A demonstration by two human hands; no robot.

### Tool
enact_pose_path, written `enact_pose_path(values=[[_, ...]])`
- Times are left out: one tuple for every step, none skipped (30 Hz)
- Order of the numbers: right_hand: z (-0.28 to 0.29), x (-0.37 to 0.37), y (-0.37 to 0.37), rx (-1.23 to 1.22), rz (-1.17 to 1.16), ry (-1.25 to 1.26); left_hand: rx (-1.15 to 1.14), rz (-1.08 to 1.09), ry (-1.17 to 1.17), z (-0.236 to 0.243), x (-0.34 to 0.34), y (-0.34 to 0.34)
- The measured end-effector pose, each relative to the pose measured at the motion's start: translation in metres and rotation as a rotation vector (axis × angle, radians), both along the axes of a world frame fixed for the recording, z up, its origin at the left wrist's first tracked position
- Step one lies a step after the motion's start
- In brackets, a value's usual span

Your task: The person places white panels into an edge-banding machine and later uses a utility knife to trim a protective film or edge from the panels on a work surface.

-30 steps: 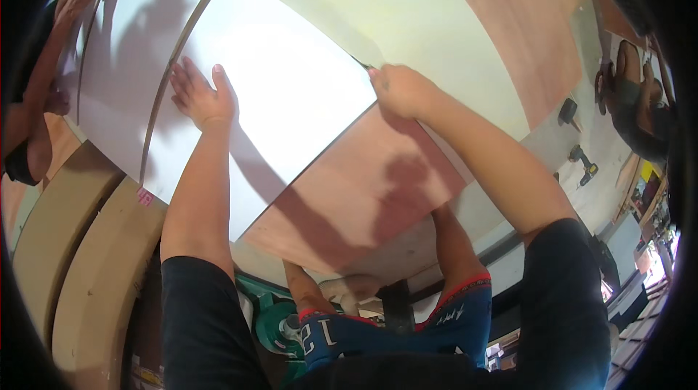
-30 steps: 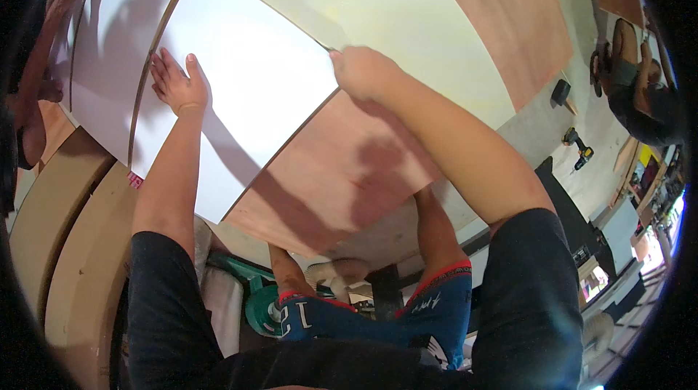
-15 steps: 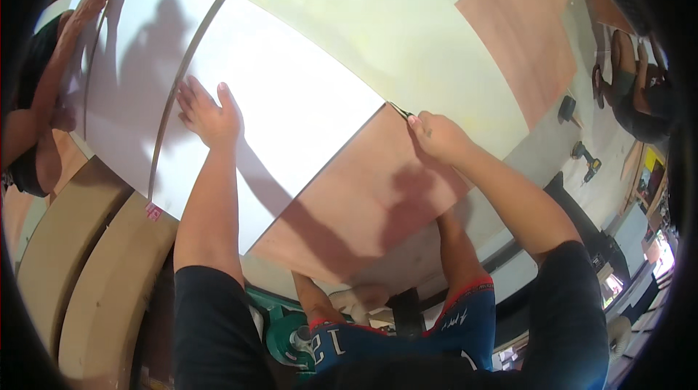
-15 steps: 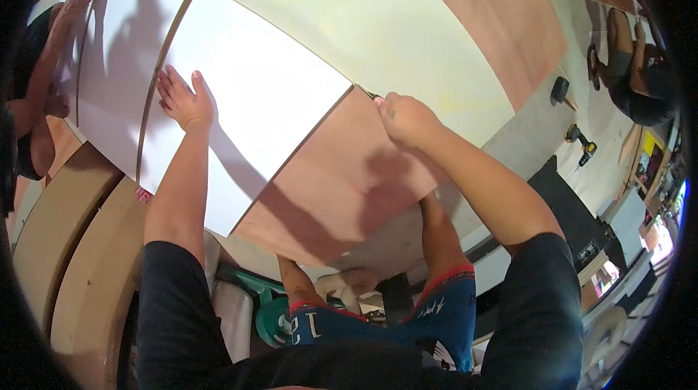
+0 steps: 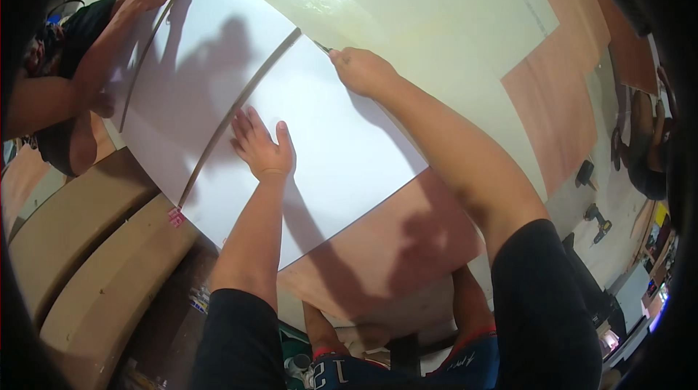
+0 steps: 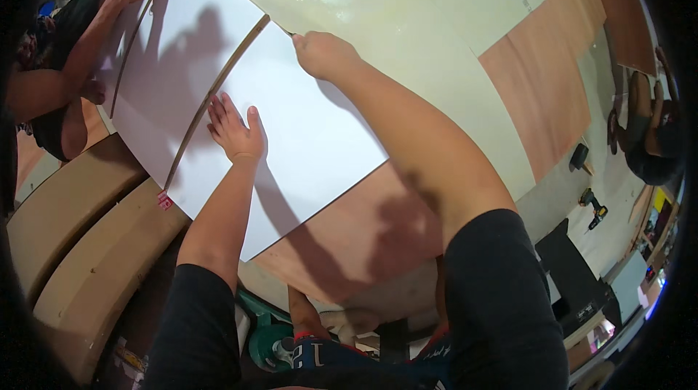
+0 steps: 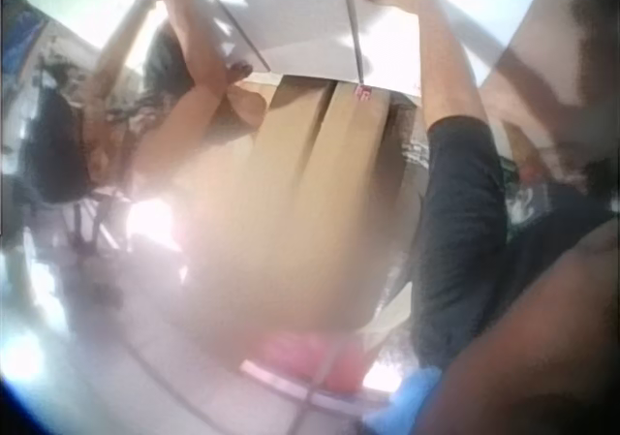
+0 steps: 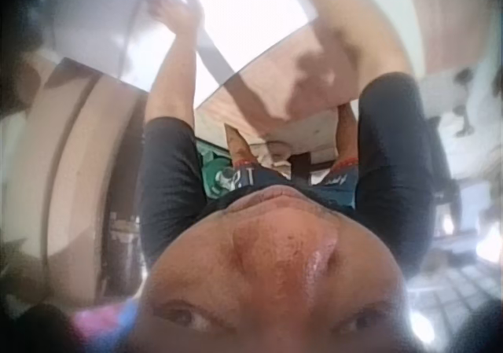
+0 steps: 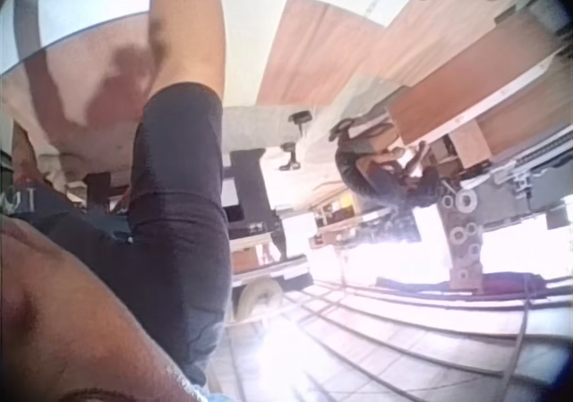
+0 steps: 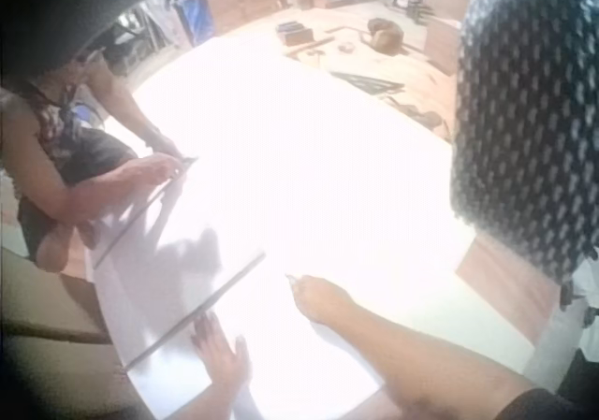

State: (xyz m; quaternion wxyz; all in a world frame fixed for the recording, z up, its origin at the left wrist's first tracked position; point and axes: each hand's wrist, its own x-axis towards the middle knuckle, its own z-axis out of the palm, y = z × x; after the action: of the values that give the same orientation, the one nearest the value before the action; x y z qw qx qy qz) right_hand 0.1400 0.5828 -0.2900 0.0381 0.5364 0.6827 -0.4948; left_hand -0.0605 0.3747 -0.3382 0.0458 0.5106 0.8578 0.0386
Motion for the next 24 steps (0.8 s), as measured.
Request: enact_pose_path(values=[[-0.001,-0.011,0.007,0.003,0.027,-0.019,-0.006,0.005,-0.001,0.001,-0.001,0.0],[0.001,-0.018,0.013,-0.015,0.035,-0.046,-0.013,0.007,-0.007,0.002,0.001,0.0],[0.002,-0.023,0.018,-0.034,0.044,-0.074,-0.021,0.01,-0.012,0.002,0.001,0.001],[0.004,-0.026,0.023,-0.052,0.052,-0.101,-0.014,0.003,-0.007,0.001,0.0,0.001],[0.002,-0.027,0.026,-0.04,0.067,-0.11,-0.007,-0.002,-0.003,0.001,0.001,0.002],[0.0,-0.028,0.029,-0.028,0.082,-0.119,0.0,-0.008,0.001,0.0,0.002,0.002],[-0.002,-0.028,0.031,-0.016,0.096,-0.127,-0.006,-0.004,-0.001,0.0,0.003,0.002],[-0.001,-0.03,0.031,-0.029,0.105,-0.134,-0.012,0.001,-0.003,0.0,0.003,0.002],[0.0,-0.031,0.032,-0.041,0.114,-0.14,-0.018,0.005,-0.006,0.0,0.003,0.002],[0.001,-0.031,0.032,-0.054,0.122,-0.148,-0.02,0.005,-0.009,0.0,0.004,0.002],[-0.001,-0.03,0.033,-0.05,0.116,-0.152,-0.024,0.005,-0.013,0.0,0.005,0.002],[-0.002,-0.029,0.034,-0.045,0.11,-0.156,-0.027,0.004,-0.019,0.001,0.007,0.003],[-0.004,-0.027,0.034,-0.041,0.102,-0.163,-0.024,-0.007,-0.007,0.0,0.009,0.005],[0.003,-0.03,0.036,-0.093,0.115,-0.183,-0.028,-0.01,0.01,0.001,0.008,0.005],[0.016,-0.035,0.038,-0.151,0.129,-0.209,-0.039,-0.012,0.021,0.003,0.008,0.002],[0.028,-0.04,0.038,-0.209,0.143,-0.235,-0.033,-0.007,0.024,0.004,0.006,0.0],[0.033,-0.041,0.039,-0.203,0.143,-0.224,-0.025,-0.004,0.023,0.005,0.005,0.0],[0.033,-0.042,0.041,-0.198,0.14,-0.211,-0.019,-0.004,0.023,0.005,0.004,0.001],[0.032,-0.04,0.039,-0.193,0.137,-0.198,-0.024,0.003,0.026,0.005,0.005,0.002],[0.031,-0.038,0.037,-0.15,0.171,-0.215,-0.021,0.006,0.017,0.004,0.005,0.004],[0.03,-0.034,0.035,-0.106,0.205,-0.233,-0.018,0.008,0.009,0.003,0.006,0.006],[0.03,-0.03,0.033,-0.062,0.237,-0.25,-0.013,0.009,0.0,0.002,0.008,0.007],[0.034,-0.025,0.028,-0.141,0.231,-0.269,-0.01,0.018,-0.001,0.0,0.005,0.006],[0.04,-0.016,0.017,-0.22,0.225,-0.287,-0.011,0.02,0.005,-0.001,0.002,0.003]])
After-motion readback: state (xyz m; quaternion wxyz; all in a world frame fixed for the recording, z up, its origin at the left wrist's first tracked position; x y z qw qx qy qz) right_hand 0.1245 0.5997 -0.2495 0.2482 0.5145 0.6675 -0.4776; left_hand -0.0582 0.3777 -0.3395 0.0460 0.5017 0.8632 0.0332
